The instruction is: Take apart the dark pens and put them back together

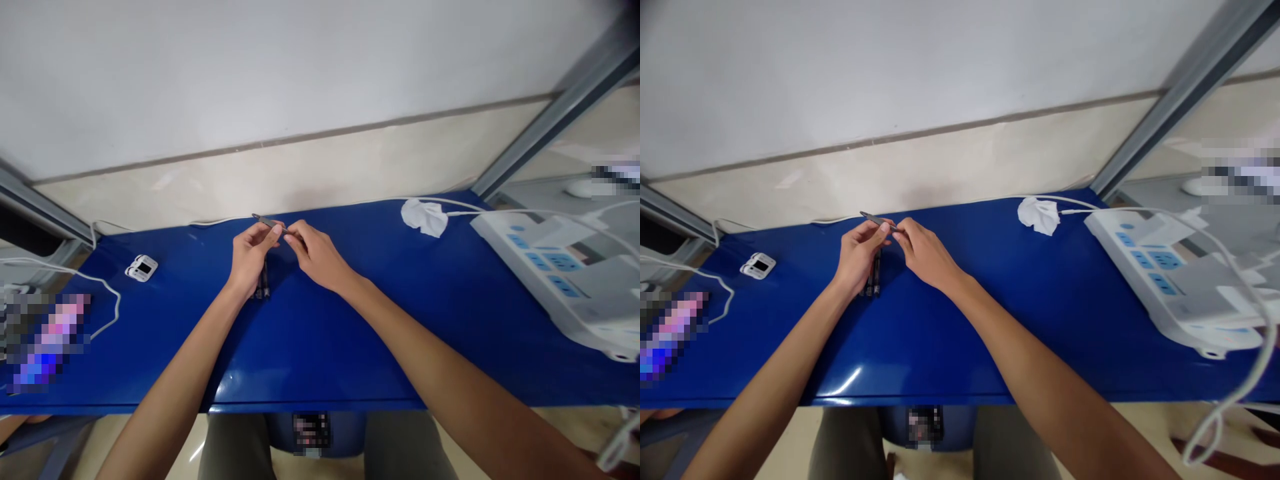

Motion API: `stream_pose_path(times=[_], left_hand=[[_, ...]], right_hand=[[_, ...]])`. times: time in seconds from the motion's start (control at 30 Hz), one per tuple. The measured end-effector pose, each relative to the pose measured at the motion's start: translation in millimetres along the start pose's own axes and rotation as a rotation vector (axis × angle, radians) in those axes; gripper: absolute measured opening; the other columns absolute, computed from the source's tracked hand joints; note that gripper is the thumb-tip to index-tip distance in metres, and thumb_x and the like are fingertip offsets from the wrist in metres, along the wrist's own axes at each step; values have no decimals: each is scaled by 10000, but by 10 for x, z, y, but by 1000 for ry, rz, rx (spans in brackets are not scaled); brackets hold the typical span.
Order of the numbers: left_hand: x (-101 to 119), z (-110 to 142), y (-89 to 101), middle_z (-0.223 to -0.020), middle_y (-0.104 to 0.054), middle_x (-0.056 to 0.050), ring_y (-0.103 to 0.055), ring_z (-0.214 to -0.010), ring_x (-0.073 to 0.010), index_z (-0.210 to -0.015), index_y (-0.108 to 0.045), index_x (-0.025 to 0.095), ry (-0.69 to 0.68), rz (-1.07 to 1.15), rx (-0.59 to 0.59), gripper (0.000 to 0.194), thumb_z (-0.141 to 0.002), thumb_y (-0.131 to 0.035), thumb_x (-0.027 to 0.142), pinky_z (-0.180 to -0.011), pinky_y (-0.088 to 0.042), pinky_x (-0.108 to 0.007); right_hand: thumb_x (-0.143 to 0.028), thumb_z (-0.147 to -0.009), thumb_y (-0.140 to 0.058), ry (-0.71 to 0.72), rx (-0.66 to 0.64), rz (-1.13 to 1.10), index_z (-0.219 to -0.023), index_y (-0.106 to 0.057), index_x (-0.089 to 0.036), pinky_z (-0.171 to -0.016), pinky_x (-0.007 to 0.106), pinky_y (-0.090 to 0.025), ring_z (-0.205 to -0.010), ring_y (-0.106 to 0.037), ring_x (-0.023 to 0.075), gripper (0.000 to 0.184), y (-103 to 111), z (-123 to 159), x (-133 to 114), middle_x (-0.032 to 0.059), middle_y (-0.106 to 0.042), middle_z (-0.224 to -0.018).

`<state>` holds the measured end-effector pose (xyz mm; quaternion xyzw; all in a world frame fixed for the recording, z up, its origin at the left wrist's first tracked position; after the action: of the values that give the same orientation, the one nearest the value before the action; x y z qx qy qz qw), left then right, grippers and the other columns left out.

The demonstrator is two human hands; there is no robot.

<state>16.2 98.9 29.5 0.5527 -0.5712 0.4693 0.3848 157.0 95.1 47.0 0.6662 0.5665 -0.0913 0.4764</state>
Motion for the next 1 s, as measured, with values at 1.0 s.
stream_pose_path(times=[1.0], left_hand=[[-22,5,11,-1089,-782,-82,-703,-981,-212,-1005,-829,241,35,38,26,277,-868,-825,482,-819,-537,-339]], right_hand=[[-457,-1133,-332,-121,-22,-2,-972,-545,-244,-654,307,-376,-693,-587,180,341,-5,21,79,32,-667,-844]])
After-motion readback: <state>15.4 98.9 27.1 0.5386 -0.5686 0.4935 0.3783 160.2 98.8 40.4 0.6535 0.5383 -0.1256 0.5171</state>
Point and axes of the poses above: each hand's wrist, its own z-axis away from the middle knuckle, its own y-axis out of the back of the hand, x = y × z, the point moved 10 cm from there along -z, towards the middle knuckle
